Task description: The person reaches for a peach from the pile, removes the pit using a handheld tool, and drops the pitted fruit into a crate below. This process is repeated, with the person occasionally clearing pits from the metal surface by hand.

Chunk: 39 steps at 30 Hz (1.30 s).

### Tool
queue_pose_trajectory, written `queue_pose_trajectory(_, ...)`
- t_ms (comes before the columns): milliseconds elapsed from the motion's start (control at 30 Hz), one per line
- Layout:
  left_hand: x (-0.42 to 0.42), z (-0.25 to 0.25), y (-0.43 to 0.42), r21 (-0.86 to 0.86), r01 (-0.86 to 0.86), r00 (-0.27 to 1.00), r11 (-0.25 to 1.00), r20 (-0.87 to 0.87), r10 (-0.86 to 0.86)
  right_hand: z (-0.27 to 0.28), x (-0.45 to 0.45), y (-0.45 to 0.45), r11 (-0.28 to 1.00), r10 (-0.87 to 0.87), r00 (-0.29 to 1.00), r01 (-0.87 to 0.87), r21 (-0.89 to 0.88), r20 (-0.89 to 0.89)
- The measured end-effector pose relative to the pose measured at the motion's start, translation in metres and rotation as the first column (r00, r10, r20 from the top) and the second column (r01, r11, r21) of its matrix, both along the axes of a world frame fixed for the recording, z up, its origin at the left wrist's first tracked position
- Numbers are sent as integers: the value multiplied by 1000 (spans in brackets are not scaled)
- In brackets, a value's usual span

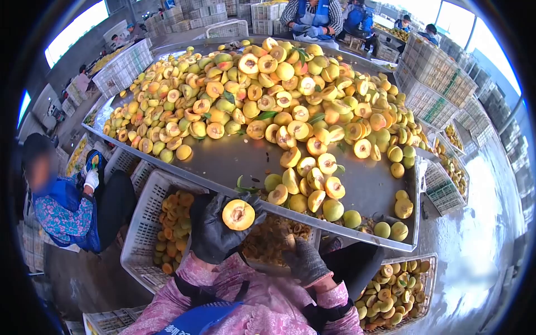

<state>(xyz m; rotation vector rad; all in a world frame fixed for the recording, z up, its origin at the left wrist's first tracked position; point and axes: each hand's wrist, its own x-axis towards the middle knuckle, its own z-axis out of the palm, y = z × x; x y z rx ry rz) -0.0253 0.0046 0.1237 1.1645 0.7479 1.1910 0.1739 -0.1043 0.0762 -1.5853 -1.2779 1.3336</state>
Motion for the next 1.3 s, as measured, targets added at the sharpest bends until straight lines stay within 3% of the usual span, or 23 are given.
queue_pose_trajectory(33,2,16,-2,212,-19,961,977,-264,76,17,-6,0,987,-81,968,45,-154,-237)
queue_pose_trajectory(67,5,16,-3,-56,92,996,994,-10,-93,30,-11,1,949,-192,876,50,-312,-443)
queue_pose_trajectory(100,8,17,-4,-340,223,932,914,350,-97,41,-17,3,957,-158,873,20,-290,-461)
queue_pose_trajectory(133,11,17,-5,-554,329,820,765,569,60,50,-24,5,963,-123,870,-12,-269,-478)
queue_pose_trajectory(200,14,12,-4,-637,454,739,624,660,137,52,-27,7,994,68,957,-88,-59,-281)
queue_pose_trajectory(267,16,-14,-13,-314,245,926,917,356,-126,40,-27,12,919,241,940,-301,254,243)
queue_pose_trajectory(300,16,-24,-17,-80,189,974,979,143,-177,28,-28,14,865,216,928,-326,381,304)
queue_pose_trajectory(400,15,-32,-19,-39,262,952,964,175,-251,47,-37,18,953,127,969,-178,244,211)
queue_pose_trajectory(500,19,-49,-18,-196,303,895,933,394,-208,38,-41,21,920,83,947,-192,343,309)
queue_pose_trajectory(600,22,-45,-17,-303,465,745,832,641,-183,29,-41,22,926,122,907,-250,282,404)
queue_pose_trajectory(700,26,-58,-18,-361,244,938,900,325,-125,35,-44,22,948,142,925,-230,222,353)
queue_pose_trajectory(767,27,-63,-19,-264,182,972,947,193,-133,28,-48,24,906,90,940,-215,364,330)
queue_pose_trajectory(800,27,-62,-20,-223,173,975,959,175,-136,23,-49,25,878,65,947,-205,433,315)
queue_pose_trajectory(900,30,-50,-27,-169,141,978,975,178,-111,11,-49,25,899,70,941,-204,388,331)
queue_pose_trajectory(1000,29,-80,-25,-214,205,948,955,285,-139,23,-48,25,944,171,887,-272,186,429)
queue_pose_trajectory(1100,28,-66,-30,-289,257,887,922,450,-106,8,-48,26,934,161,874,-285,214,459)
queue_pose_trajectory(1200,33,-91,-27,-199,52,995,979,92,-34,-7,-48,27,909,187,894,-315,274,407)
queue_pose_trajectory(1300,29,-98,-25,-398,103,979,911,203,-22,-28,-51,28,904,193,892,-324,279,409)
